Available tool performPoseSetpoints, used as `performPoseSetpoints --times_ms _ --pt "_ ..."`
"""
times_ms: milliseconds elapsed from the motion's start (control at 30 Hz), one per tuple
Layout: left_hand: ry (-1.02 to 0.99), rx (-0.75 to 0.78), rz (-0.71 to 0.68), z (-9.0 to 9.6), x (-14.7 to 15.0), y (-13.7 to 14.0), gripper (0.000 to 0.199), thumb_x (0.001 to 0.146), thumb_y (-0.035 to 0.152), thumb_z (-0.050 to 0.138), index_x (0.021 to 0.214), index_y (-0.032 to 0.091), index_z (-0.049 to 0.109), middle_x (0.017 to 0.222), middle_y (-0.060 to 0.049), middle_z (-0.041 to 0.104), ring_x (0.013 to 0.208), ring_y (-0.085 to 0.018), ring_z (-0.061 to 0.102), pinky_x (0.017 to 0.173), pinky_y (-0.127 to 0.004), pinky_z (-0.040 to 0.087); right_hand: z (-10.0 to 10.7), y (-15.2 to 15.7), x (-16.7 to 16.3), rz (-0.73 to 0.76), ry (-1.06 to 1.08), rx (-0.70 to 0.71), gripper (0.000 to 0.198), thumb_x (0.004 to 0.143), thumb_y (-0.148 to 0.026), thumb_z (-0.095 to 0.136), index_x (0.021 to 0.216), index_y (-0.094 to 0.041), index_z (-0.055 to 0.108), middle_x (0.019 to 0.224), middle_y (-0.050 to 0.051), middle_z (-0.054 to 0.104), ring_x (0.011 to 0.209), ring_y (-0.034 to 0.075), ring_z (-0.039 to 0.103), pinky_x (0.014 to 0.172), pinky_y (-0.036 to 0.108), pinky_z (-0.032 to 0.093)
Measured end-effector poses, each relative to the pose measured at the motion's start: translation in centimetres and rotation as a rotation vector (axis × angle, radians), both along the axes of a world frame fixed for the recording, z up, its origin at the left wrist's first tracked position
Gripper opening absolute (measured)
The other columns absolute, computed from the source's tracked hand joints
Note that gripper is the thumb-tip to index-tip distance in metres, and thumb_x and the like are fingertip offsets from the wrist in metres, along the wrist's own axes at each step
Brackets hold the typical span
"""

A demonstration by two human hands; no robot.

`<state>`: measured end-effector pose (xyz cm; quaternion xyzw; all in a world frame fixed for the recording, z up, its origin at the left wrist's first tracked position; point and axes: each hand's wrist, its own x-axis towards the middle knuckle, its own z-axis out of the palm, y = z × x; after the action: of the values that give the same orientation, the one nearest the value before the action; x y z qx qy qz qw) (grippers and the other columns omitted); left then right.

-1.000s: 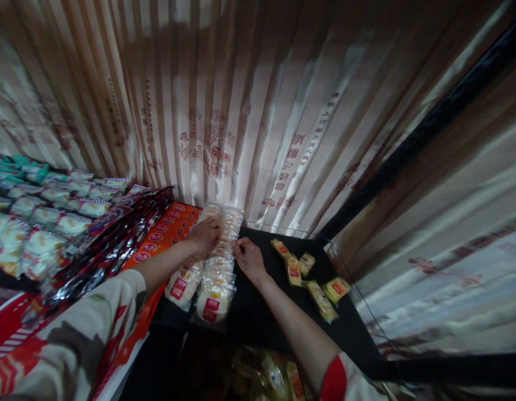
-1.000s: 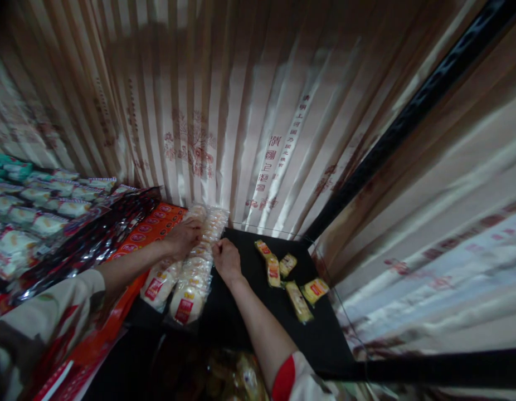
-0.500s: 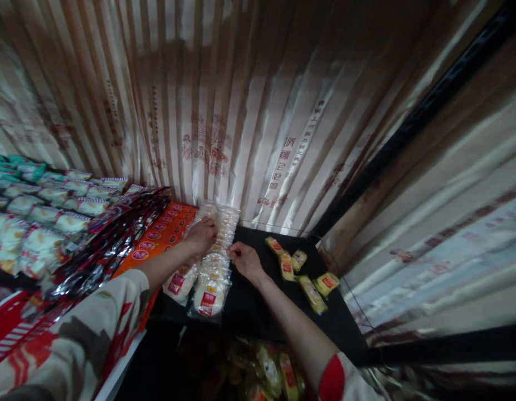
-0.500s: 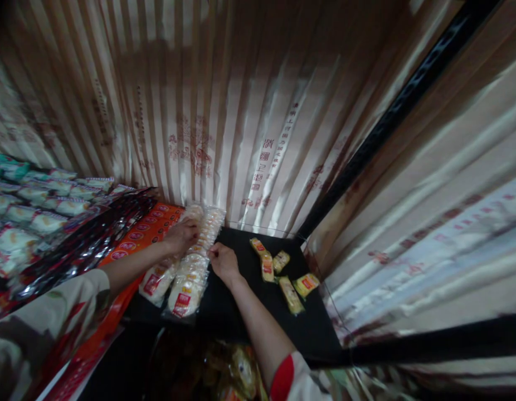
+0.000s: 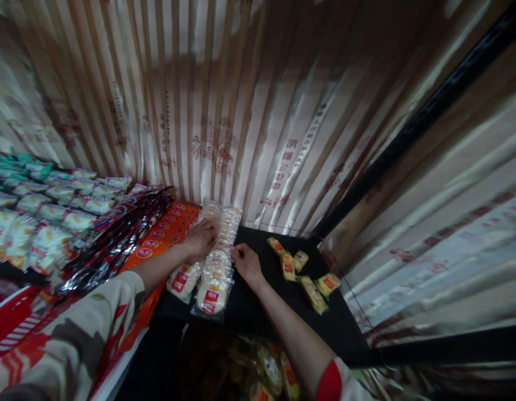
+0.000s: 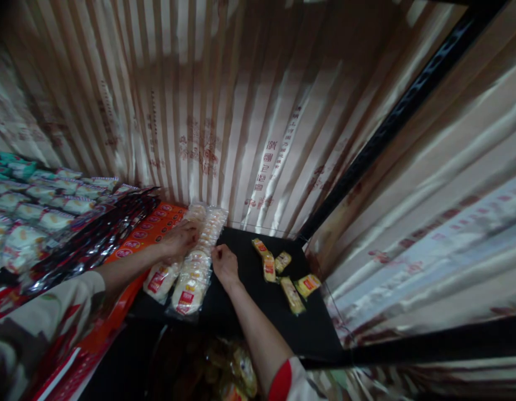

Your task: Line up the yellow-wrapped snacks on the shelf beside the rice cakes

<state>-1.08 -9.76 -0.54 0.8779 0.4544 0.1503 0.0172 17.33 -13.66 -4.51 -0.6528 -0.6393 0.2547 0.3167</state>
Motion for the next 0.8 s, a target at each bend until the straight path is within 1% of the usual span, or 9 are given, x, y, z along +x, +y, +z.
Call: performPoseSetpoints --times_ms 100,200,267,367,433,600,800 --pt "-0.002 0.019 0.019 -0.4 0.3 0.1 0.007 0.074 0.017 0.055 0.076 0.018 0.061 0.095 -0.006 0.056 0.097 -0.021 0.048 0.085 -0.032 0.042 0.8 -0.9 0.3 0.057 -0.045 -0.068 0.025 0.08 -0.043 0.052 0.072 -0.02 0.059 0.061 -0.001 0.061 0.059 0.013 0.058 0.058 0.022 0.041" --pt "-0.003 0.065 0.037 -0.9 0.5 0.1 0.008 0.076 0.017 0.053 0.076 0.017 0.061 0.094 -0.007 0.057 0.096 -0.021 0.048 0.085 -0.033 0.042 1.0 -1.3 0.5 0.096 -0.053 -0.112 0.021 0.076 -0.04 0.057 0.069 -0.02 0.06 0.062 -0.002 0.062 0.06 0.012 0.057 0.057 0.021 0.04" --pt "0.009 0.097 0.048 -1.1 0.5 -0.1 0.01 0.077 0.017 0.051 0.077 0.016 0.061 0.093 -0.008 0.057 0.095 -0.022 0.048 0.085 -0.034 0.041 0.9 -1.4 0.5 0.086 -0.049 -0.096 0.015 0.075 -0.034 0.059 0.069 -0.021 0.06 0.064 -0.003 0.062 0.061 0.012 0.057 0.057 0.021 0.04" --pt "0.019 0.126 0.056 -0.9 0.3 -0.6 0.014 0.081 0.018 0.047 0.079 0.016 0.062 0.091 -0.008 0.057 0.093 -0.021 0.048 0.085 -0.034 0.041 0.7 -1.4 0.2 0.052 -0.058 -0.068 0.009 0.074 -0.028 0.059 0.068 -0.022 0.061 0.066 -0.003 0.063 0.062 0.011 0.057 0.058 0.02 0.04" --pt "0.016 0.127 0.042 -0.5 0.1 -1.2 0.016 0.082 0.019 0.047 0.079 0.017 0.062 0.091 -0.007 0.057 0.093 -0.021 0.048 0.084 -0.034 0.041 0.6 -1.4 -0.1 0.032 -0.066 -0.058 0.008 0.074 -0.027 0.058 0.068 -0.022 0.06 0.066 -0.003 0.063 0.062 0.011 0.057 0.058 0.02 0.04" --pt "0.051 0.123 -0.059 0.1 -0.2 -2.9 0.02 0.083 0.023 0.045 0.076 0.017 0.063 0.091 -0.008 0.058 0.095 -0.021 0.049 0.087 -0.034 0.041 0.5 -1.6 -0.6 0.002 -0.069 -0.04 0.01 0.075 -0.027 0.056 0.067 -0.022 0.059 0.061 -0.004 0.061 0.06 0.012 0.058 0.058 0.021 0.04" --pt "0.085 0.113 -0.048 -0.1 -0.2 -4.1 0.016 0.081 0.025 0.05 0.078 0.017 0.063 0.095 -0.009 0.059 0.098 -0.023 0.049 0.089 -0.037 0.039 0.5 -2.1 -0.9 -0.029 -0.112 0.004 0.015 0.079 -0.03 0.05 0.068 -0.023 0.056 0.057 -0.004 0.058 0.059 0.013 0.058 0.058 0.022 0.039"
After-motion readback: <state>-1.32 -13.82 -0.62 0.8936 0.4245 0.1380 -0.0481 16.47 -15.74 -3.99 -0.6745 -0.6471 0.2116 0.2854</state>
